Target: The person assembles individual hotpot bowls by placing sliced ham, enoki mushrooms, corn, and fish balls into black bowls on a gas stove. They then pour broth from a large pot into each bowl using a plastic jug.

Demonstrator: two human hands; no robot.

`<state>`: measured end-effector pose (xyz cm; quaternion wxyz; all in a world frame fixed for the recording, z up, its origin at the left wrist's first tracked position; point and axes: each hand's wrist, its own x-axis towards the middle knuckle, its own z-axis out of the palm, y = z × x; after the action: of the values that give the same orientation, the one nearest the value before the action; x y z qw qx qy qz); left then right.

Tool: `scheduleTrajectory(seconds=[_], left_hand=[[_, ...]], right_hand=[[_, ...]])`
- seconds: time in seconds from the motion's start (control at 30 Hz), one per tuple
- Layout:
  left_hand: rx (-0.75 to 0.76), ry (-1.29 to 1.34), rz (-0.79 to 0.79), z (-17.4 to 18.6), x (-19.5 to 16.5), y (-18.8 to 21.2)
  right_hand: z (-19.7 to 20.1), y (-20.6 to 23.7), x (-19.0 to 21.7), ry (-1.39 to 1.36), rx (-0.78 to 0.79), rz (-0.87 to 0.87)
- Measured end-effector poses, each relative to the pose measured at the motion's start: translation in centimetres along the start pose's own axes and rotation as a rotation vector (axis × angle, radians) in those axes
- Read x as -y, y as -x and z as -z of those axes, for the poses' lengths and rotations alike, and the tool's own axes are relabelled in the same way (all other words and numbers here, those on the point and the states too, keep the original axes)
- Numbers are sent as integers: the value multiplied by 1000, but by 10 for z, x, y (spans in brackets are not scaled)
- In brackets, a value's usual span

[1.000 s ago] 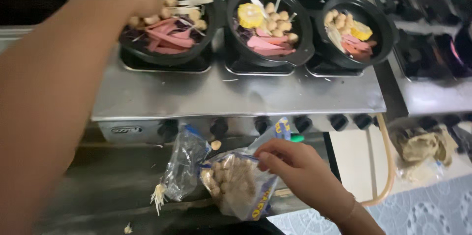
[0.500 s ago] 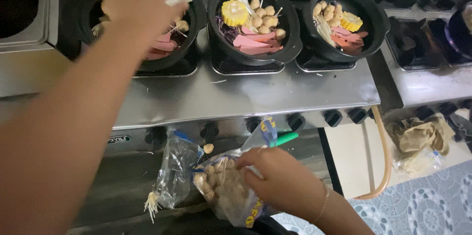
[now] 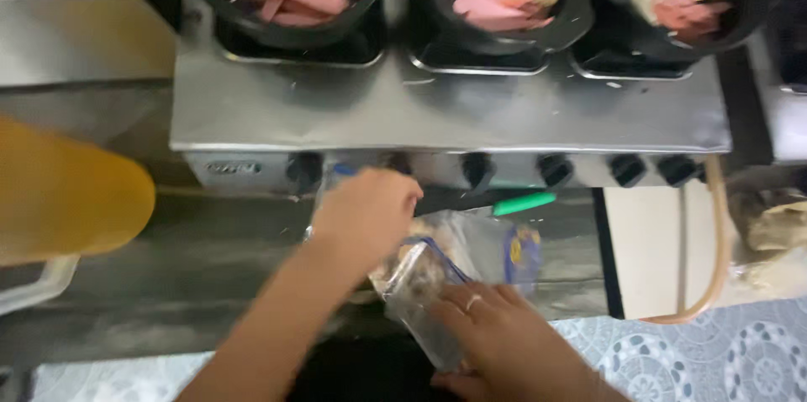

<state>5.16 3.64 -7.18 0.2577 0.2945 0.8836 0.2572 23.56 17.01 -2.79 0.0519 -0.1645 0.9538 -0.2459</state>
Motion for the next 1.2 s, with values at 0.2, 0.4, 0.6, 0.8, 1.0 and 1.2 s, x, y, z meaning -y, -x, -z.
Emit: scheduleTrajectory(seconds=[0.2, 0.4, 0.6, 0.8, 1.0, 1.2], left_hand=[[91, -452, -71, -62, 27, 0], [-25, -569, -98, -97, 47, -9], [19, -567, -208, -65, 29, -3], [-390, -608, -335, 49, -20, -4], [-817, -346, -600, 148, 4, -96], [636, 640, -707, 24, -92, 11]], right_hand=[[-36, 0, 22, 132, 263, -70], [11, -3, 29, 166, 169, -139], [24, 1, 13, 165, 209, -105], [34, 20, -5, 119, 158, -157], [52, 47, 2, 170, 125, -383], [82, 115, 30, 83, -140, -558]])
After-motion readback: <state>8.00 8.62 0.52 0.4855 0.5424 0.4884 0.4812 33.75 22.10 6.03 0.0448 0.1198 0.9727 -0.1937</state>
